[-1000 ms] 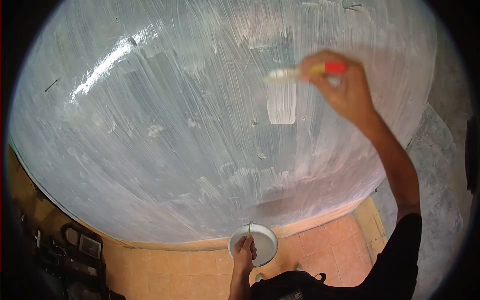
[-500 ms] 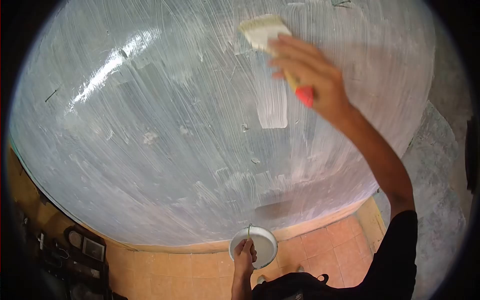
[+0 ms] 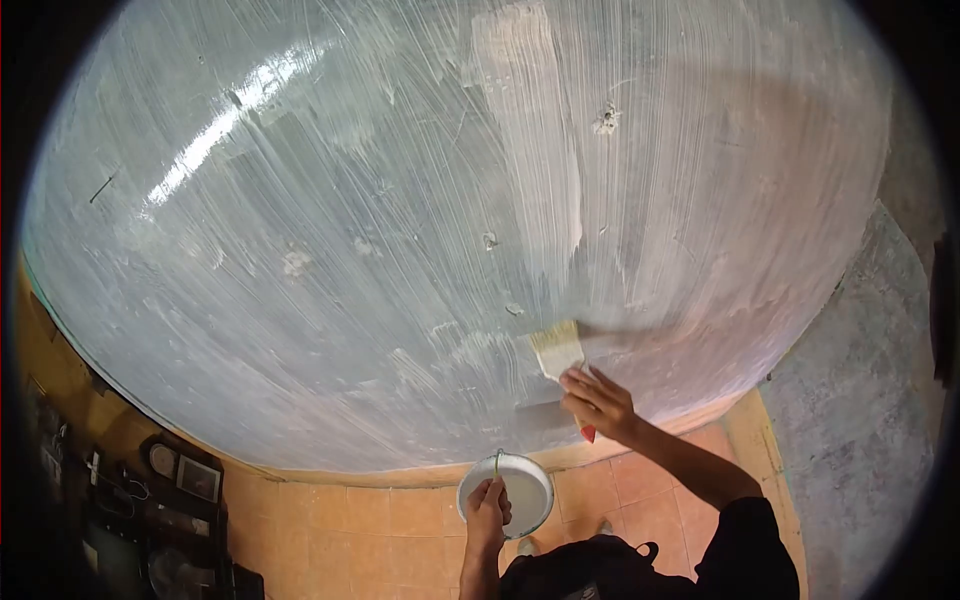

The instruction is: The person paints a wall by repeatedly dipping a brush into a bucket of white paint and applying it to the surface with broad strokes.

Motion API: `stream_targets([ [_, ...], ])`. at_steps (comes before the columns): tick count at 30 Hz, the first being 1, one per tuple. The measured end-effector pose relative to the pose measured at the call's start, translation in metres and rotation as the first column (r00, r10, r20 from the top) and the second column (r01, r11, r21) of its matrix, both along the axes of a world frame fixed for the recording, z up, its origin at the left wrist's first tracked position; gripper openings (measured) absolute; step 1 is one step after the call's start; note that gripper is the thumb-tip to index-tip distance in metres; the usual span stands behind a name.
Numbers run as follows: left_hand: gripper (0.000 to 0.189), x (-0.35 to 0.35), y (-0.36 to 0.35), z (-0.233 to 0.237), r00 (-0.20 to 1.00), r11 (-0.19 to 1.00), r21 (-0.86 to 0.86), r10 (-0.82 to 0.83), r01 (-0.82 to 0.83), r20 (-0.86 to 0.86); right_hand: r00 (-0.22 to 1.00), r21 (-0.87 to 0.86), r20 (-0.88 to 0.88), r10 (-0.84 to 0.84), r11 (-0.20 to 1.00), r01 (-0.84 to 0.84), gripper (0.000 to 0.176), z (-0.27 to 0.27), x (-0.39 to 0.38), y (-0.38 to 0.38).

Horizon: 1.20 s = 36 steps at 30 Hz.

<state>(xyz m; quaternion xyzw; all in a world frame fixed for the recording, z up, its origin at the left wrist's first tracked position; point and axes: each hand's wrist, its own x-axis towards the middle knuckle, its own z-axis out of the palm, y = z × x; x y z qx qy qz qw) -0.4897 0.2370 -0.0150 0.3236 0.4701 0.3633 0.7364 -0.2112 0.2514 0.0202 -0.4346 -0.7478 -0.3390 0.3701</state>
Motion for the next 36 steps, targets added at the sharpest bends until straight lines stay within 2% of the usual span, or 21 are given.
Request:
stream_targets([
  [2,0.023,-0.001,-0.001,0.002,1.000,1.000,0.003,-0.003,0.003,-0.015,0.977,-0.119,-0.200,0.071,0.988,-0.096,0.018,-0.026,-0.011,-0.007],
  [4,0.024,0.000,0.000,0.005,1.000,1.000,-0.003,0.004,-0.004,-0.012,0.973,-0.148,-0.220,0.076,0.983,-0.110,0.020,-0.035,-0.013,-0.010],
  [6,0.024,0.001,0.000,0.005,1.000,1.000,0.005,0.002,-0.002,-0.015,0.956,-0.274,-0.292,-0.026,0.960,-0.057,0.021,-0.028,-0.013,-0.013],
  [8,0.024,0.003,-0.003,0.004,1.000,1.000,0.007,-0.004,0.004,-0.016,0.945,-0.261,-0.325,-0.031,0.964,-0.058,0.019,0.003,-0.007,-0.004],
  [11,0.024,0.005,-0.004,0.003,0.999,0.999,0.032,-0.027,0.028,-0.025,0.910,-0.332,-0.404,-0.097,0.942,-0.047,0.016,0.054,0.003,0.005],
  [14,0.024,0.006,-0.005,0.002,1.000,1.000,0.024,-0.019,0.018,0.014,0.937,-0.282,-0.349,-0.014,0.955,-0.091,0.017,0.116,0.007,0.007],
  [16,0.023,0.006,-0.006,0.001,1.000,0.999,0.018,-0.029,0.029,0.007,0.952,-0.156,-0.303,0.033,0.984,-0.084,0.019,0.159,0.006,0.006],
  [19,0.023,0.007,-0.008,-0.003,0.999,0.999,0.004,-0.036,0.036,0.019,0.969,-0.080,-0.238,0.068,0.993,-0.090,0.020,0.209,0.004,0.007],
  [22,0.023,0.010,-0.010,-0.006,0.998,0.999,0.005,-0.047,0.047,0.029,0.983,0.013,-0.151,0.108,0.994,-0.108,0.019,0.248,0.002,0.004],
  [26,0.023,0.012,-0.010,-0.008,0.999,0.999,-0.015,-0.039,0.040,0.019,0.974,0.130,-0.122,0.191,0.976,-0.175,0.020,0.302,-0.004,0.000],
  [28,0.024,0.011,-0.011,-0.009,0.999,0.999,-0.011,-0.041,0.041,0.008,0.987,0.291,0.027,0.161,0.943,-0.162,0.021,0.320,-0.005,0.000],
  [30,0.024,0.012,-0.012,-0.010,0.999,0.999,-0.006,-0.040,0.040,0.010,0.988,0.344,0.069,0.140,0.926,-0.155,0.021,0.317,-0.001,0.007],
  [32,0.024,0.011,-0.012,-0.011,0.999,0.999,0.008,-0.034,0.034,0.013,0.993,0.284,-0.013,0.116,0.953,-0.107,0.021,0.297,0.003,0.018],
  [34,0.025,0.011,-0.014,-0.011,1.000,1.000,0.009,-0.014,0.014,-0.004,0.996,0.275,0.029,0.080,0.958,-0.085,0.019,0.263,0.015,0.028],
  [36,0.025,0.009,-0.014,-0.011,1.000,1.000,-0.002,-0.004,0.004,0.008,0.993,0.385,0.098,-0.062,0.923,0.020,0.011,0.222,0.016,0.030],
])
